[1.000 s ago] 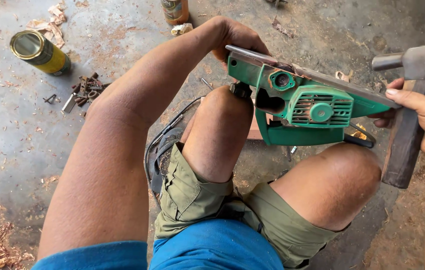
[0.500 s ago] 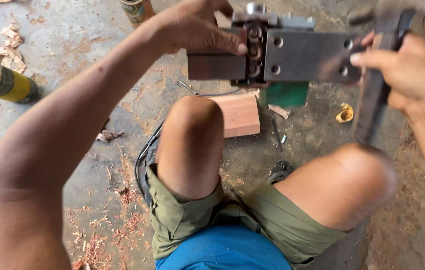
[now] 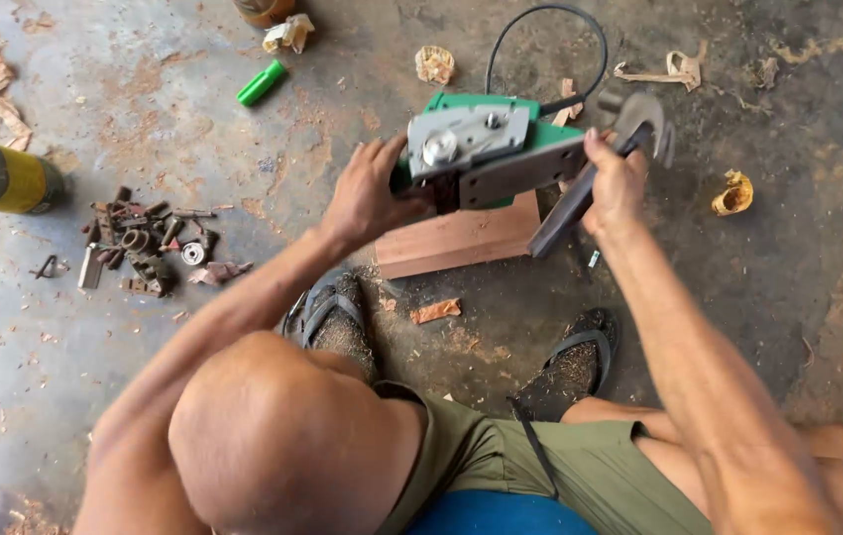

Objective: The person sits on the workshop floor repairing a green electric wood planer. They hammer a metal plate onto a wooden block, fit the motor armature into the housing, align the base plate on the planer body, tap it with a hammer, then pick up a screw and continue fitting the cover plate by hand.

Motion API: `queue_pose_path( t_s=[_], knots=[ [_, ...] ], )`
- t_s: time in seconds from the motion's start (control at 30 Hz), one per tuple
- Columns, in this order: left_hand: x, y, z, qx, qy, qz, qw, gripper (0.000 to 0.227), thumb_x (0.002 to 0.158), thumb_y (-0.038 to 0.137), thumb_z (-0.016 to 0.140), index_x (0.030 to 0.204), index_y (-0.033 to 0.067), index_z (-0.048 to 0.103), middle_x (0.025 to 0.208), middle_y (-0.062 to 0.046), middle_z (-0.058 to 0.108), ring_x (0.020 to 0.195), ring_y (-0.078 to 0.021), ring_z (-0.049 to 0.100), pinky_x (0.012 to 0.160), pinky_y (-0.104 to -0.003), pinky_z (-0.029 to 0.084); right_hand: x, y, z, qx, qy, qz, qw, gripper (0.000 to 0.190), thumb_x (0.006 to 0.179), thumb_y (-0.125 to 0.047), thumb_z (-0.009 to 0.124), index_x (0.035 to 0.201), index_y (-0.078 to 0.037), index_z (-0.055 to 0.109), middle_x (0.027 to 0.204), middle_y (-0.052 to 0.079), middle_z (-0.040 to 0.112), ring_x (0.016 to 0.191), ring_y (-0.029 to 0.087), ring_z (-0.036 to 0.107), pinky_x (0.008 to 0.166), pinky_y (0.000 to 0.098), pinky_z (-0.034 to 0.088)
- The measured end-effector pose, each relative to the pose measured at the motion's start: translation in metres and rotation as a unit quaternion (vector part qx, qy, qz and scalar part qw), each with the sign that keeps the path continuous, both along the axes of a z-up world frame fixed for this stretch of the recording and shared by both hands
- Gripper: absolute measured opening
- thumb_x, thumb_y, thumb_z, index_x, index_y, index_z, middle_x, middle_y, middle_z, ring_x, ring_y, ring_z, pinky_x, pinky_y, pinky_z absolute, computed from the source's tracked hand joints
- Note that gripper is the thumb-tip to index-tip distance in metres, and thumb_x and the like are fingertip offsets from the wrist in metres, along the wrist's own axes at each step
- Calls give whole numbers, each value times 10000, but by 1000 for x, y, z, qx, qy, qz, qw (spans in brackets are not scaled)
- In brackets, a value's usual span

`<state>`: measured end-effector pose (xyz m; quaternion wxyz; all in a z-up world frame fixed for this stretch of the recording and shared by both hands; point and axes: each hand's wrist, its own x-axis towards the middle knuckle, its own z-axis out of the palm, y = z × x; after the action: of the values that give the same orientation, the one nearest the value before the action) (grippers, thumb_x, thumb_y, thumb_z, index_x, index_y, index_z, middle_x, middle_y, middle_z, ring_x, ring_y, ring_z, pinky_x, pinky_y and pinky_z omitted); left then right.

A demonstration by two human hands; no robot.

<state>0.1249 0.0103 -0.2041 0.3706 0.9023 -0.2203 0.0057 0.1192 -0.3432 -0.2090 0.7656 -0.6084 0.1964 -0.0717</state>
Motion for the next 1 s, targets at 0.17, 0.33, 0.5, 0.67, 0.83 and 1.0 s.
queue_pose_path(
  t_s=[0.17,0.33,0.5,0.67,0.83,1.0],
  knots=[
    [-35,-9,-48,14,20,15,1000,1018,710,415,946,1462,-48,438,1187,-200,605,1100,-411,551,980,-485,490,-21,-9,-36,-44,-28,-21,998,128,1003,-100,749,1040,-80,628,973,-24,637,924,119,573,849,286,470],
    [-55,-19,-76,-33,-106,29,993,1014,702,341,930,1458,-65,391,1217,-205,580,1114,-411,544,966,-475,490,-31,-1,-22,-41,-85,4,996,176,984,-52,714,1065,-93,564,995,20,665,984,159,645,947,310,494],
    [-63,-24,-91,-16,-51,25,998,1055,717,335,937,1494,-71,349,1196,-217,547,1097,-405,527,973,-491,480,-43,-9,-23,-63,-93,31,993,173,1008,-43,687,1093,-78,541,1017,40,653,1080,213,699,1028,337,504],
    [-61,-27,-92,-14,-55,37,998,1086,740,404,923,1530,-49,333,1236,-210,551,1139,-403,522,1026,-511,465,-50,-9,-19,-66,-103,52,991,184,996,-52,673,1099,-83,525,1045,36,647,1100,220,706,1032,360,519],
    [-43,-26,-45,-79,87,11,993,1322,712,704,842,1647,11,216,1286,-217,562,1229,-371,535,1073,-502,438,-60,-22,-11,-240,-81,89,963,147,1087,-115,635,1214,-63,581,1163,63,676,1064,142,613,1004,321,479],
    [-37,-36,-78,-73,-22,39,996,1203,664,644,885,1555,67,320,1383,-222,559,1264,-385,527,1057,-518,396,-69,18,84,-392,-137,103,904,162,1122,-159,638,1232,-49,591,1113,55,622,992,150,601,899,318,507]
  ],
)
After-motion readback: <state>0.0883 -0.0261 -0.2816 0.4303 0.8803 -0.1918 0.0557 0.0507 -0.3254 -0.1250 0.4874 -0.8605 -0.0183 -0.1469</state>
